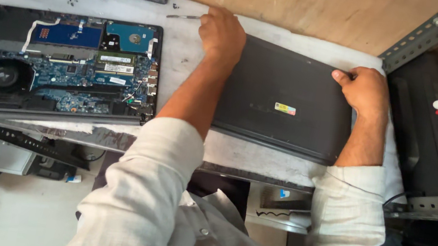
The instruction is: The person works at a repair bench on a disassembled laptop, using a screwdriver on the opened chassis and repositioning the bottom cover. They then handle the exposed motherboard and remove a hard drive from the laptop, holding the drive up before placing it on the bench.
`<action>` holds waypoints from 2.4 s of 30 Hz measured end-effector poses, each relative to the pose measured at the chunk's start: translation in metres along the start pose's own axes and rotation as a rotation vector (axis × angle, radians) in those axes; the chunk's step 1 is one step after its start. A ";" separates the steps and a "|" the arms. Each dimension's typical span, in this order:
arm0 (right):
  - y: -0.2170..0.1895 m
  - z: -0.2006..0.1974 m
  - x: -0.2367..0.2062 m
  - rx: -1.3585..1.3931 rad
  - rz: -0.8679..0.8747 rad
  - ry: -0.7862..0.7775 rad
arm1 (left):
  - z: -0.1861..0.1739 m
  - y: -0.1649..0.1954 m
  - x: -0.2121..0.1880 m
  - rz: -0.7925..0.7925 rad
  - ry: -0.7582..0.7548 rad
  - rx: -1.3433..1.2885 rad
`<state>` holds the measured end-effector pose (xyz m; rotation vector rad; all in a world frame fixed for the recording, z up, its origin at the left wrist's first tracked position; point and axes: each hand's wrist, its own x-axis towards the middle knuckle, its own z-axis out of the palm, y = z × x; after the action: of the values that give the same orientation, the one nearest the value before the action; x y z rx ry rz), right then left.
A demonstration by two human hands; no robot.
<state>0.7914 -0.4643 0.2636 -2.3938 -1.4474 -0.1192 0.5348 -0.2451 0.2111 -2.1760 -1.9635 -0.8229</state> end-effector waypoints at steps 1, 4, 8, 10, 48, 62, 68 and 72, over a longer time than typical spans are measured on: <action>0.000 0.000 -0.001 0.014 0.013 -0.006 | 0.001 0.001 -0.001 -0.009 0.031 0.002; -0.001 -0.002 -0.003 0.058 0.040 -0.016 | -0.002 -0.002 0.001 -0.031 -0.034 -0.030; 0.003 -0.010 -0.003 0.135 -0.014 0.086 | -0.023 -0.015 0.016 0.079 -0.267 -0.256; 0.006 -0.014 0.000 0.193 -0.020 0.142 | -0.035 -0.014 0.024 0.013 -0.355 -0.365; 0.027 0.008 0.013 0.360 0.046 0.056 | -0.045 -0.009 0.007 0.402 0.012 -0.322; 0.034 0.018 0.014 0.412 0.055 0.027 | -0.045 -0.002 0.007 0.452 0.038 -0.199; 0.040 0.014 0.015 0.378 0.062 0.060 | -0.038 -0.006 0.010 0.428 0.003 -0.224; 0.051 0.018 0.022 0.655 0.049 -0.050 | -0.032 -0.008 0.009 0.395 -0.087 -0.176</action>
<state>0.8447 -0.4614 0.2400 -1.8941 -1.2012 0.3730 0.5172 -0.2493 0.2402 -2.6180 -1.4588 -0.8716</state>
